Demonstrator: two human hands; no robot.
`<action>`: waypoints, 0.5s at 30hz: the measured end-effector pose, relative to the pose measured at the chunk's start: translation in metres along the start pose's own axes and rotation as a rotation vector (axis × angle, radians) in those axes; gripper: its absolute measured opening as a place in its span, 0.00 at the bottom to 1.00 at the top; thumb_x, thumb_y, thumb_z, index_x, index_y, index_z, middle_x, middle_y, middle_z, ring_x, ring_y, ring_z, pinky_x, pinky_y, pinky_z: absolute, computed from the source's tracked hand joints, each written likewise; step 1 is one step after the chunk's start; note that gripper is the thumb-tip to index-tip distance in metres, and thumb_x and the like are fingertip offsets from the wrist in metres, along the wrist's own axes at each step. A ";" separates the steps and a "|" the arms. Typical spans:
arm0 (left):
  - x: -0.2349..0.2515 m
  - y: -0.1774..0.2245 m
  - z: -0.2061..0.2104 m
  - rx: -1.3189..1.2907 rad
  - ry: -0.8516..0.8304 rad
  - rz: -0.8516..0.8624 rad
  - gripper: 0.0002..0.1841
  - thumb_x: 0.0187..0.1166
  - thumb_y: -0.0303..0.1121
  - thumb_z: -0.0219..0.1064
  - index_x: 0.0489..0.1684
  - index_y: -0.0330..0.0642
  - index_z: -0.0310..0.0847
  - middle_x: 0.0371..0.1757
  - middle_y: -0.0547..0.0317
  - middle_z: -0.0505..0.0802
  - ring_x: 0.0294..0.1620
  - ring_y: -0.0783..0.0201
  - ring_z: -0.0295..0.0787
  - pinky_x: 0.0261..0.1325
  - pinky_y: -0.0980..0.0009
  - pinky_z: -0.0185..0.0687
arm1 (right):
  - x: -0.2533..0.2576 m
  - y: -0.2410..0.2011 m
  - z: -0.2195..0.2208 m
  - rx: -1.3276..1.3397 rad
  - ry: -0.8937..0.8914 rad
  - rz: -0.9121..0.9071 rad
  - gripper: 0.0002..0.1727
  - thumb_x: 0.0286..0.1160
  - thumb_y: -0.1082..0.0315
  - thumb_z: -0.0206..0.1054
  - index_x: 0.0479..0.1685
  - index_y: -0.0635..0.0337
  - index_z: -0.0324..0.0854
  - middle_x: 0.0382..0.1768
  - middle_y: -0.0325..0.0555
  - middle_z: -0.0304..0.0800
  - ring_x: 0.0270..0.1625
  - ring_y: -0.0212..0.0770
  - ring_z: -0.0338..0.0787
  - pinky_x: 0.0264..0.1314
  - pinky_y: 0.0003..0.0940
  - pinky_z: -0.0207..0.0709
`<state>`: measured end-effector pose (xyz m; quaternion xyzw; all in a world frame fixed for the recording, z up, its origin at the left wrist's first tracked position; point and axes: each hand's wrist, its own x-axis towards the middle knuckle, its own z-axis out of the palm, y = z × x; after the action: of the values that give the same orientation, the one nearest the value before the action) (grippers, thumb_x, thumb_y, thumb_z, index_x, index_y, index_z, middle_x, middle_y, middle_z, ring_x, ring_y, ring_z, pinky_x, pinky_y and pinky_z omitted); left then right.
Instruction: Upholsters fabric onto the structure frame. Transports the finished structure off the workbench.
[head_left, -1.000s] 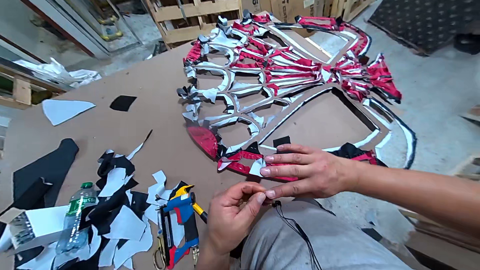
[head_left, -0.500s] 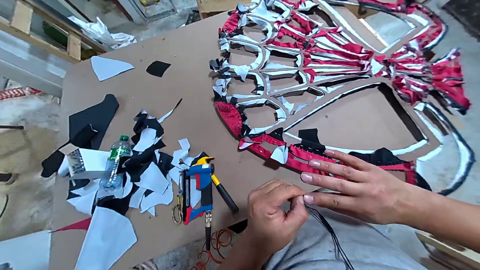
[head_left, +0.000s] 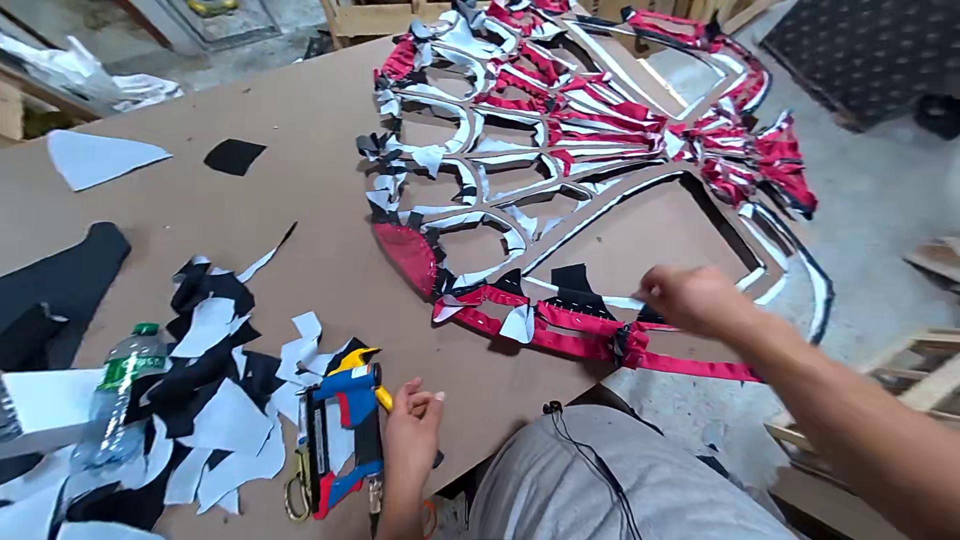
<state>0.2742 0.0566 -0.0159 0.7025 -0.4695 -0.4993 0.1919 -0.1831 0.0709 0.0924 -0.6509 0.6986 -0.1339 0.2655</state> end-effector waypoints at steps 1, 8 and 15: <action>0.016 -0.001 0.018 -0.035 -0.037 -0.053 0.26 0.82 0.36 0.70 0.77 0.37 0.72 0.52 0.49 0.94 0.44 0.57 0.96 0.48 0.54 0.95 | 0.008 0.007 0.029 -0.138 -0.031 0.000 0.22 0.88 0.47 0.59 0.38 0.55 0.87 0.20 0.44 0.86 0.24 0.46 0.89 0.31 0.54 0.84; 0.110 0.025 0.087 -0.385 -0.066 -0.123 0.22 0.91 0.38 0.61 0.72 0.29 0.70 0.43 0.41 0.95 0.39 0.52 0.98 0.46 0.55 0.96 | 0.089 -0.055 0.150 -0.173 0.000 -0.166 0.53 0.65 0.26 0.69 0.84 0.57 0.71 0.79 0.50 0.79 0.80 0.48 0.79 0.83 0.53 0.72; 0.143 0.045 0.104 -0.282 -0.045 -0.168 0.17 0.86 0.38 0.68 0.55 0.29 0.81 0.34 0.41 0.95 0.26 0.51 0.96 0.32 0.56 0.97 | 0.148 -0.067 0.229 -0.458 -0.217 -0.114 0.89 0.32 0.10 0.69 0.96 0.67 0.37 0.97 0.58 0.29 0.98 0.56 0.33 0.94 0.67 0.29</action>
<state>0.1697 -0.0666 -0.1018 0.6938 -0.3385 -0.5904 0.2355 -0.0038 -0.0458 -0.0892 -0.7428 0.6404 0.0836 0.1766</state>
